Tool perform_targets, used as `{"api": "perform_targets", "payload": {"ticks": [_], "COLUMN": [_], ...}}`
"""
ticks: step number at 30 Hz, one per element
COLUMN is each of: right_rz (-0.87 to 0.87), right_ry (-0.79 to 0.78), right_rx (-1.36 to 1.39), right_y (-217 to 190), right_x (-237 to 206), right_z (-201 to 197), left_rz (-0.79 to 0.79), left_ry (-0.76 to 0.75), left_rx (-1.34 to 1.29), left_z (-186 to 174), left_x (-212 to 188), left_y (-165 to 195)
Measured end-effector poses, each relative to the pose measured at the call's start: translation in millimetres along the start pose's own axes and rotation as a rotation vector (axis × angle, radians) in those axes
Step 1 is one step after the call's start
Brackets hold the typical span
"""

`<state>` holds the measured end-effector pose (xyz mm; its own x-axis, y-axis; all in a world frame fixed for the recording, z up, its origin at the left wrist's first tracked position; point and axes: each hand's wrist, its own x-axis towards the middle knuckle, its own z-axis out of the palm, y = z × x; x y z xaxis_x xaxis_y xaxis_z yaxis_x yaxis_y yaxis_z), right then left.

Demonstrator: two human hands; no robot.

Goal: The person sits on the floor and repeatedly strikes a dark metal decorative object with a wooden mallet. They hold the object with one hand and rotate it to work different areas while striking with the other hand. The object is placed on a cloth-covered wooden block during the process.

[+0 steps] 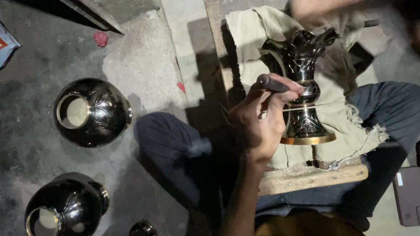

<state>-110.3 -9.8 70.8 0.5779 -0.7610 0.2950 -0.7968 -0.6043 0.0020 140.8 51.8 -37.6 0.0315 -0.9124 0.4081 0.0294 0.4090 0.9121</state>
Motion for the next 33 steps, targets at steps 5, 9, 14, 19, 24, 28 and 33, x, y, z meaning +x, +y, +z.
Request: {"api": "perform_targets", "payload": {"ticks": [5,9,14,19,24,28,33], "right_rz": [-0.154,-0.18,-0.104,-0.234,-0.261,0.18,-0.043], "right_ry": [-0.164,-0.161,-0.007,-0.392,-0.481,-0.194,-0.31], "right_rx": [-0.168,-0.166,0.319,-0.516,-0.647,0.181,-0.072], "right_y": [-51,-64,-61,-65,-69,-76,-80], "right_x": [57,80,91,100,119,136,148], "right_z": [-44,-49,-41,-37,-39,-44,-56], "left_rz": [0.067,0.088,0.026,0.034,0.046,0.01,-0.106], "left_ry": [0.073,0.049,0.056,0.069,0.034,0.144,0.108], "left_rx": [-0.169,-0.068,-0.014,0.038,0.066,-0.063,0.049], "left_z": [9,-5,-14,-22,-28,-27,-32], "left_x": [-1,-2,4,8,13,19,20], "left_y": [-11,-14,-14,-12,-9,-3,7]}}
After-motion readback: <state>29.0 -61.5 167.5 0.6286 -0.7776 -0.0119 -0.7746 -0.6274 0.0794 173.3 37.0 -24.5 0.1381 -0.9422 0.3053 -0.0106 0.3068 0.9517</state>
